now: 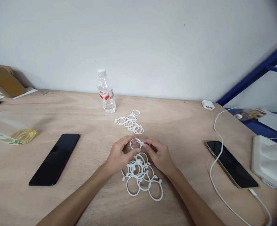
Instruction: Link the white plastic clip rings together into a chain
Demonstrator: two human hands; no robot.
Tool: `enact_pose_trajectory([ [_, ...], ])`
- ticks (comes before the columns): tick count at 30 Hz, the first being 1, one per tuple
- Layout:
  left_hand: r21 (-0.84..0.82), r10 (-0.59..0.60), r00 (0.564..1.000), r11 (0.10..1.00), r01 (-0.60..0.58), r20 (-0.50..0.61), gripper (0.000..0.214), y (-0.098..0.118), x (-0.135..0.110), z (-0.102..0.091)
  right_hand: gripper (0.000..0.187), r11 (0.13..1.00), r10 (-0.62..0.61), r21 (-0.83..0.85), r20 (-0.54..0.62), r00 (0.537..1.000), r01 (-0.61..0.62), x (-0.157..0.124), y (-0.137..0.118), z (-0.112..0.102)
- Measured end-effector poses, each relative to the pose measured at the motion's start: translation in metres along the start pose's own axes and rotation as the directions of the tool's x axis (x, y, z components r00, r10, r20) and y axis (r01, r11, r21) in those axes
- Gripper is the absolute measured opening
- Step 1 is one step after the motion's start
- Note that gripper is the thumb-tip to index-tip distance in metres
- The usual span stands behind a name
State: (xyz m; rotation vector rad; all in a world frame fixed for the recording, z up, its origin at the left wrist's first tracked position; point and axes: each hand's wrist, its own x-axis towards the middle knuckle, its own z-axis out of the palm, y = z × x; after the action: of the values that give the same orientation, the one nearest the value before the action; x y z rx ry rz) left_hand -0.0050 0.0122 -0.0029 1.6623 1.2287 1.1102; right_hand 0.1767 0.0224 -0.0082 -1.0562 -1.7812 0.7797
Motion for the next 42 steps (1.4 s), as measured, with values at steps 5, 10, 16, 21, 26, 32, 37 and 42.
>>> enact_pose_trajectory([
  [5, 0.094, -0.018, 0.998, 0.995, 0.012, 0.061, 0.025, 0.005, 0.0, -0.002, 0.018, 0.999, 0.026, -0.031, 0.045, 0.999, -0.025, 0.0, 0.001, 0.0],
  [10, 0.122, 0.002, 0.997, 0.992, -0.012, 0.083, 0.019, 0.009, 0.002, -0.003, 0.018, 0.997, 0.058, -0.06, 0.042, 0.997, -0.055, -0.001, 0.001, -0.001],
  [16, 0.109, 0.041, 0.996, 0.993, -0.049, 0.076, 0.018, 0.006, 0.002, -0.001, 0.021, 0.993, 0.107, -0.05, 0.038, 0.994, -0.105, -0.002, 0.001, -0.001],
  [21, 0.128, 0.074, 0.997, 0.989, -0.072, -0.015, 0.032, 0.0, 0.0, 0.001, 0.027, 0.963, 0.256, 0.093, -0.033, 0.966, -0.252, 0.008, 0.002, 0.0],
  [26, 0.293, 0.168, 0.985, 0.94, -0.173, 0.042, 0.03, 0.001, -0.001, -0.001, 0.039, 0.903, 0.38, -0.157, -0.143, 0.914, -0.401, 0.041, 0.002, 0.006],
  [32, 0.32, 0.157, 0.984, 0.931, -0.175, 0.081, 0.031, 0.004, -0.002, -0.001, 0.028, 0.867, 0.414, -0.253, -0.115, 0.903, -0.429, 0.06, 0.004, 0.014],
  [37, 0.329, 0.152, 0.987, 0.93, -0.163, 0.059, 0.034, 0.001, -0.001, 0.0, 0.026, 0.855, 0.497, -0.079, -0.16, 0.853, -0.513, 0.055, 0.001, 0.011],
  [42, 0.349, 0.154, 0.986, 0.922, -0.167, 0.065, 0.037, -0.002, 0.0, 0.002, 0.019, 0.727, 0.676, 0.276, -0.122, 0.727, -0.629, 0.048, -0.008, 0.004],
])
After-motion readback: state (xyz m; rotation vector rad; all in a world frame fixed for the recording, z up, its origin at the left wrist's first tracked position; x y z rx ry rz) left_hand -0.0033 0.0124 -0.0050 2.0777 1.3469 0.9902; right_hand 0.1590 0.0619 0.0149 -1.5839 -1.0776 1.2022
